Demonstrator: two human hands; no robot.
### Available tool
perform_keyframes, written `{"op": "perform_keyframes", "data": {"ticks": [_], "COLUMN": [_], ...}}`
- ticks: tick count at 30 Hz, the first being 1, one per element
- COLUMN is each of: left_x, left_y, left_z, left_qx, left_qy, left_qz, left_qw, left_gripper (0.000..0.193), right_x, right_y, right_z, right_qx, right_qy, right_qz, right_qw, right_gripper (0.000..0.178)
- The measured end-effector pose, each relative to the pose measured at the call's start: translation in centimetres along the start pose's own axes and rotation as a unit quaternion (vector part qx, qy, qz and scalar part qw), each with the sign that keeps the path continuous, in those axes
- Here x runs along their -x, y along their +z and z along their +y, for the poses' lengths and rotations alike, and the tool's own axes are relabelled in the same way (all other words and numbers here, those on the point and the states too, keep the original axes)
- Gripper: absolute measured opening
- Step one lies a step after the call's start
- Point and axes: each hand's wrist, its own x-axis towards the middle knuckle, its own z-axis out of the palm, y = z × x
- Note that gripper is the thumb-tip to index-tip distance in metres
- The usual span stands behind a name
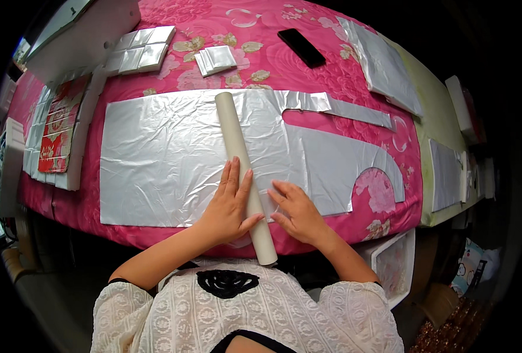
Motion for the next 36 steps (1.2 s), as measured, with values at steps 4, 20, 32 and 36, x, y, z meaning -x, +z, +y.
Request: {"op": "perform_keyframes", "data": {"ticks": [4, 20, 32, 36], "left_x": [-2.5, -5.4, -4.4, -1.7], "left_y": [2.1, 2.4, -1.2, -5.8], "left_z": [1.3, 2.5, 1.3, -4.1], "left_qx": [-0.002, -0.046, 0.633, 0.552], "left_qy": [0.020, 0.062, -0.294, -0.356], "left_qz": [-0.007, -0.033, -0.120, -0.086], "left_qw": [1.000, 0.996, 0.706, 0.749], "left_gripper": [0.088, 0.075, 0.029, 0.024], "right_x": [1.3, 9.6, -1.1, -0.2], "right_y": [-2.6, -11.4, -2.1, -1.2], "right_z": [7.5, 18.4, -5.2, -6.8], "right_qx": [0.125, 0.307, -0.207, -0.202], "right_qy": [0.073, 0.236, -0.021, -0.054], "right_qz": [0.078, 0.386, 0.113, 0.067], "right_qw": [0.986, 0.838, 0.972, 0.976], "right_gripper": [0.047, 0.015, 0.027, 0.032]}}
